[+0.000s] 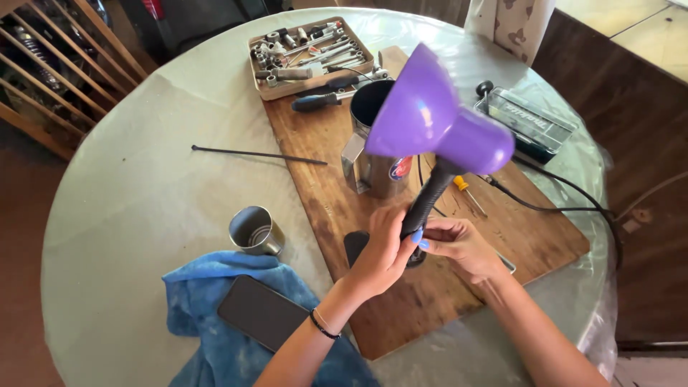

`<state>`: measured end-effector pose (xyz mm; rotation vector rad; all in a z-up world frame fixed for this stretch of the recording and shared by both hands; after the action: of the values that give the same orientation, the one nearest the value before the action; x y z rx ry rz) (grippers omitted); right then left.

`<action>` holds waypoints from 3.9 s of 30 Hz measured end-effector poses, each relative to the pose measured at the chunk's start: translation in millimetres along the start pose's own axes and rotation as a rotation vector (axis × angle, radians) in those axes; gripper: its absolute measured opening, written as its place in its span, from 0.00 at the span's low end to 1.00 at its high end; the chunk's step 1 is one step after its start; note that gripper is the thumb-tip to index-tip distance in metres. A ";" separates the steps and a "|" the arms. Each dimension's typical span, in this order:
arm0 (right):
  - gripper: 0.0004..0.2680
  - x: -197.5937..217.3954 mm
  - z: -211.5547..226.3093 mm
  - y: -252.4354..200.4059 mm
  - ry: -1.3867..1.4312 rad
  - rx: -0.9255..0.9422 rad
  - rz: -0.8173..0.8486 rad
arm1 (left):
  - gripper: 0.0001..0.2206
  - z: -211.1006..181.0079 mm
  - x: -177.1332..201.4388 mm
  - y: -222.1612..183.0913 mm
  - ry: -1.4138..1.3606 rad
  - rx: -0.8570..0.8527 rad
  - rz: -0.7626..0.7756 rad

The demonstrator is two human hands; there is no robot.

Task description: Repairing a purple desk lamp by soldering wires and reassembling the base

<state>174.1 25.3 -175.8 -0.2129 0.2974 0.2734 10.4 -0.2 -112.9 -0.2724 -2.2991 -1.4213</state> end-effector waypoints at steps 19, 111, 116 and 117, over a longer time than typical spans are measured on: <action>0.08 4.5 -14.8 2.2 -0.076 -0.010 0.013 | 0.30 10.7 9.3 -11.4 -0.377 0.102 0.154; 0.10 104.0 99.7 29.0 -1.636 0.793 -0.586 | 0.20 13.5 4.9 -35.8 0.016 0.304 0.118; 0.11 131.6 115.1 66.8 -1.835 0.706 -0.473 | 0.19 9.1 7.9 -29.8 0.024 0.305 0.103; 0.06 127.9 123.0 62.2 -1.443 0.591 -0.574 | 0.19 9.0 8.0 -29.9 0.017 0.336 0.102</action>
<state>305.2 143.8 -111.6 0.4997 -1.1029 -0.2738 -10.3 -6.3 -136.8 -0.2684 -2.4228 -0.9640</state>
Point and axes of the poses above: each hand's wrist, its own y-axis towards the middle knuckle, its own x-axis out of the back of the hand, z = x × y, the point moved 3 cm from there along y, towards the middle knuckle, and after that the axes turned 10 degrees about -x, right-handed, at the moved point
